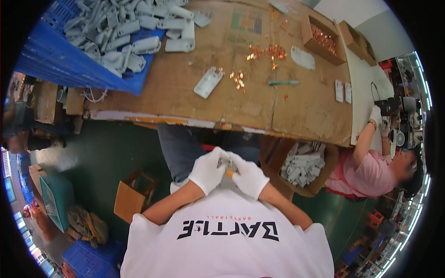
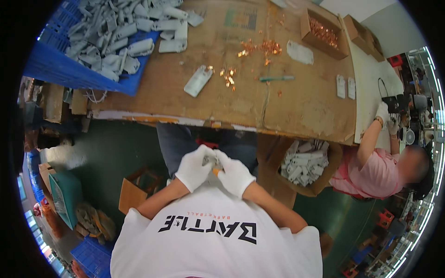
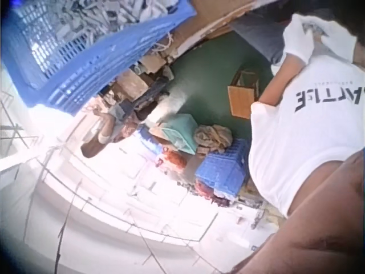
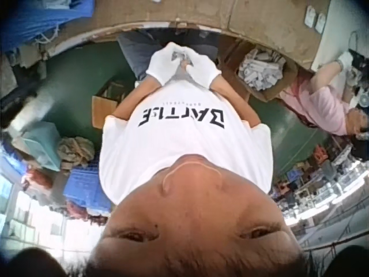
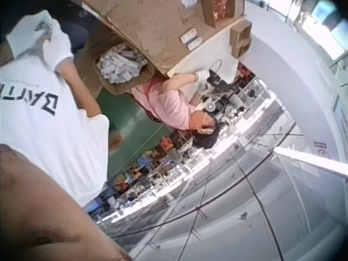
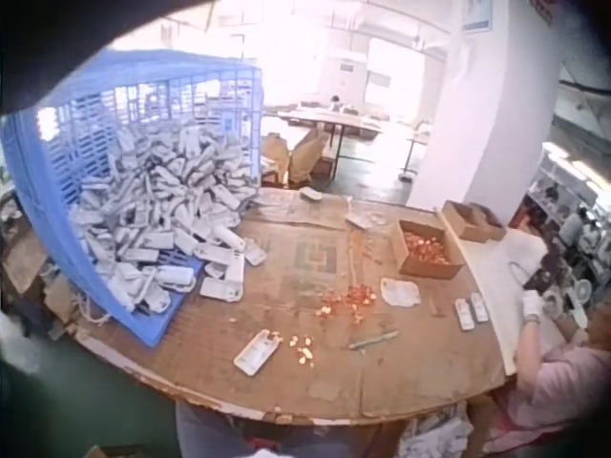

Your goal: The person assembles small electronic components by hand, inserting metallic components into plastic housings.

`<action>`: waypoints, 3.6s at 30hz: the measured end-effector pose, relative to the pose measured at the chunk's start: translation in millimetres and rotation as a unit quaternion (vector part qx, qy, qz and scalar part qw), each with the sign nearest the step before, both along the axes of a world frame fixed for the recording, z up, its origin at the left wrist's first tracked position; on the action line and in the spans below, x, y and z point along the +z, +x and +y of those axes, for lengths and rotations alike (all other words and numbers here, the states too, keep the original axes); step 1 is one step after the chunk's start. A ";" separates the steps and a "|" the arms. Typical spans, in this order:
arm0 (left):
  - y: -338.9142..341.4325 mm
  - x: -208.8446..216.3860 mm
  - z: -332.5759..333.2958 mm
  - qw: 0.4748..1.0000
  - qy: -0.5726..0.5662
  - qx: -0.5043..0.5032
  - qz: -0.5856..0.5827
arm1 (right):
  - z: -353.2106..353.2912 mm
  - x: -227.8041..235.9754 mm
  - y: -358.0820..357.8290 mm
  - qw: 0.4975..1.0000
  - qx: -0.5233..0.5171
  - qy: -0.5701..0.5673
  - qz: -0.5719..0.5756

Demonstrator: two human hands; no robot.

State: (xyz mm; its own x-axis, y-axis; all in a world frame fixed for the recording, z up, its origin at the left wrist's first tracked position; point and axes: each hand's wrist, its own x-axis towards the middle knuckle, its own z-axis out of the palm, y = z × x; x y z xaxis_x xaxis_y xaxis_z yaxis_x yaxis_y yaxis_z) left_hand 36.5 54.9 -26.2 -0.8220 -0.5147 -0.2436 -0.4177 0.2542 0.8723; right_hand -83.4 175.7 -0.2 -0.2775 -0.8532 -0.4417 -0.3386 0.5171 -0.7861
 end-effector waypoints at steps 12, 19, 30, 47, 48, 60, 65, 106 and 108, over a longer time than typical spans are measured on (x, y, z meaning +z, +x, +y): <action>-55.8 5.4 -31.9 0.996 -0.040 0.073 0.008 | -34.2 12.9 -12.5 0.983 -0.115 -0.017 0.141; -136.3 28.6 -148.7 0.938 -0.284 0.061 0.189 | -42.7 8.1 -214.6 0.825 -0.238 -0.061 0.509; -150.7 -7.3 -290.9 0.847 -0.523 0.066 -0.073 | 46.7 -49.8 -423.8 0.657 -0.222 0.132 0.708; -71.1 36.8 -204.5 0.966 0.107 0.163 0.171 | -150.8 -30.1 -313.4 0.867 0.174 -0.164 0.437; -72.6 42.2 -197.2 0.969 0.050 0.171 0.170 | -150.9 -27.7 -311.3 0.883 0.151 -0.111 0.431; -83.8 70.7 -136.4 0.955 -0.063 0.223 0.184 | -136.3 -27.4 -292.7 0.855 0.042 -0.110 0.505; -81.2 76.5 -122.4 0.943 -0.183 0.213 0.180 | -151.1 61.5 -163.1 0.864 -0.026 -0.405 0.298; -8.5 14.2 1.8 0.987 0.016 -0.118 -0.106 | -6.7 -21.4 -22.0 0.998 0.018 -0.026 0.045; -10.2 9.5 -0.8 0.987 0.021 -0.115 -0.112 | -8.2 -16.5 -20.4 0.999 0.010 -0.012 0.052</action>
